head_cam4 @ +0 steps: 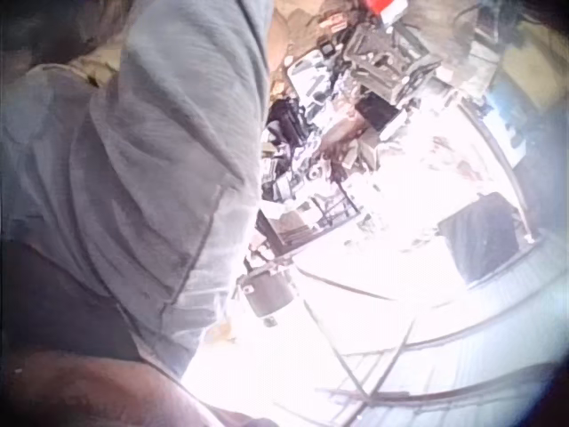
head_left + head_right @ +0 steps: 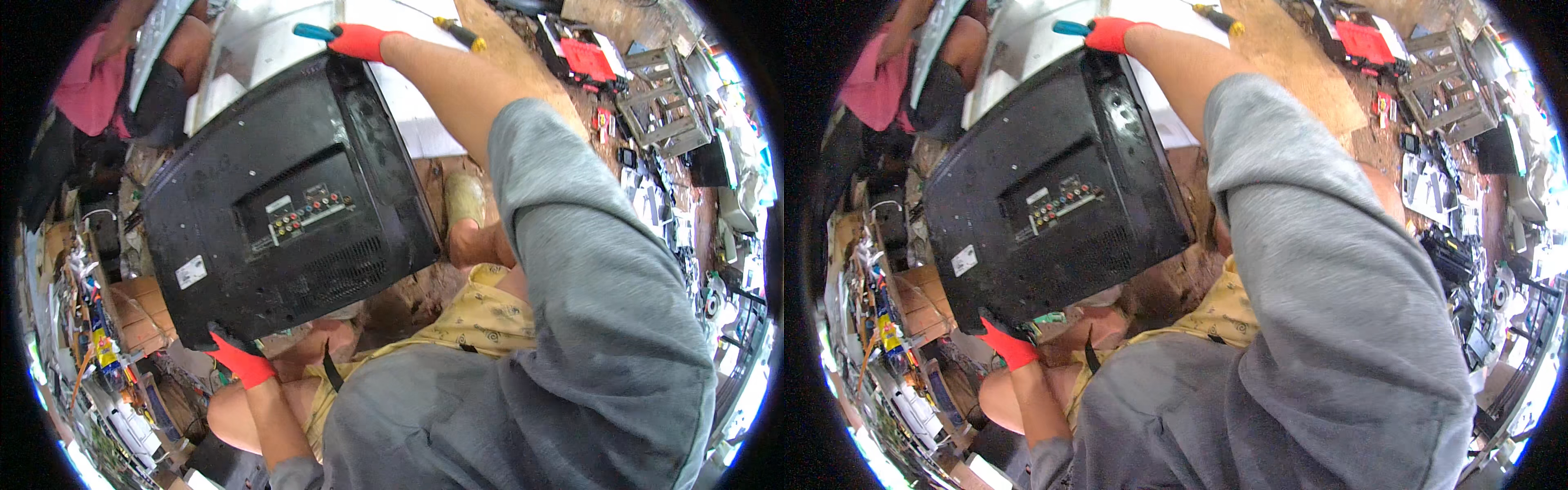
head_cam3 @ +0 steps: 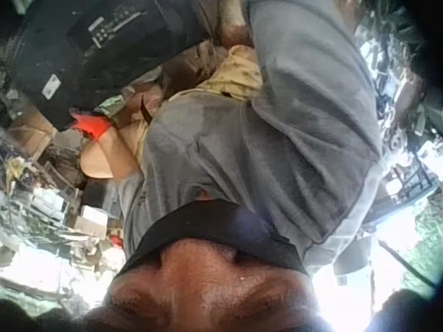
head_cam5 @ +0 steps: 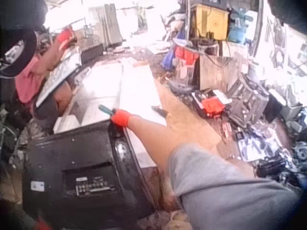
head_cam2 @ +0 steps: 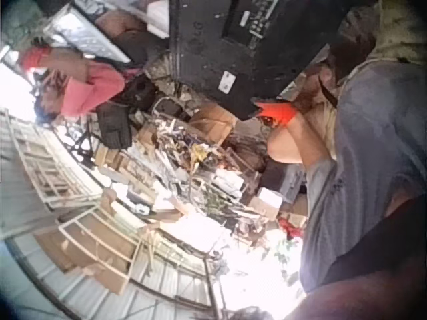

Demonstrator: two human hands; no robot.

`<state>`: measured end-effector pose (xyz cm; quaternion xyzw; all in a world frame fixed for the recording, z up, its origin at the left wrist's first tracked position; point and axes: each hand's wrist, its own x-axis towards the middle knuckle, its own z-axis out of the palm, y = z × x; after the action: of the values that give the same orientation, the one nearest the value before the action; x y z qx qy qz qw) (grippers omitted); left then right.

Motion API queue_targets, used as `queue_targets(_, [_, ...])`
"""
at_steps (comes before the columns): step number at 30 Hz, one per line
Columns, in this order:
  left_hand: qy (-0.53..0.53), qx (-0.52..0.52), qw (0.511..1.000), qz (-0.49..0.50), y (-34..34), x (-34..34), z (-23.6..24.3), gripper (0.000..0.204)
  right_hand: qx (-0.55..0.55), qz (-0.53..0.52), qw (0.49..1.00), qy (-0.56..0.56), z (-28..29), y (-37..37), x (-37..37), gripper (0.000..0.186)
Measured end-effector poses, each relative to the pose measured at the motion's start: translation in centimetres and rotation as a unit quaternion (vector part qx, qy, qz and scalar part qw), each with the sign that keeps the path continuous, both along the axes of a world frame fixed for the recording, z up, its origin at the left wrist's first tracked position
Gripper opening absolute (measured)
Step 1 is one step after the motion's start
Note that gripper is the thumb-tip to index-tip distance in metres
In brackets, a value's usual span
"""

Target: The person removes a small black electronic component from the back of a television, manipulates its wires, and then uses a screwdriver to remove screws from the television casing.

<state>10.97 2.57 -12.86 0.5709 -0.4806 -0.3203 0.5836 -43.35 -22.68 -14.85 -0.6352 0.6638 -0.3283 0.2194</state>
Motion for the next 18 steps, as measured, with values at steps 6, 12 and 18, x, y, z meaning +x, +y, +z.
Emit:
queue_targets(6, [-0.323,0.039,0.946,-0.006,0.5,4.9,-2.5,0.044,-0.02,0.0,0.998,-0.055,-0.8,0.0,-0.3,0.031])
queue_targets(12, [-0.601,0.037,0.798,-0.016,1.1,8.3,-1.8,0.057,0.023,0.068,0.989,-0.13,-1.2,-1.7,-1.3,0.027])
queue_targets(18, [-0.653,-0.062,0.753,-0.046,0.9,9.2,-1.5,0.066,-0.38,0.375,0.794,0.29,-1.3,-3.6,-6.7,0.049])
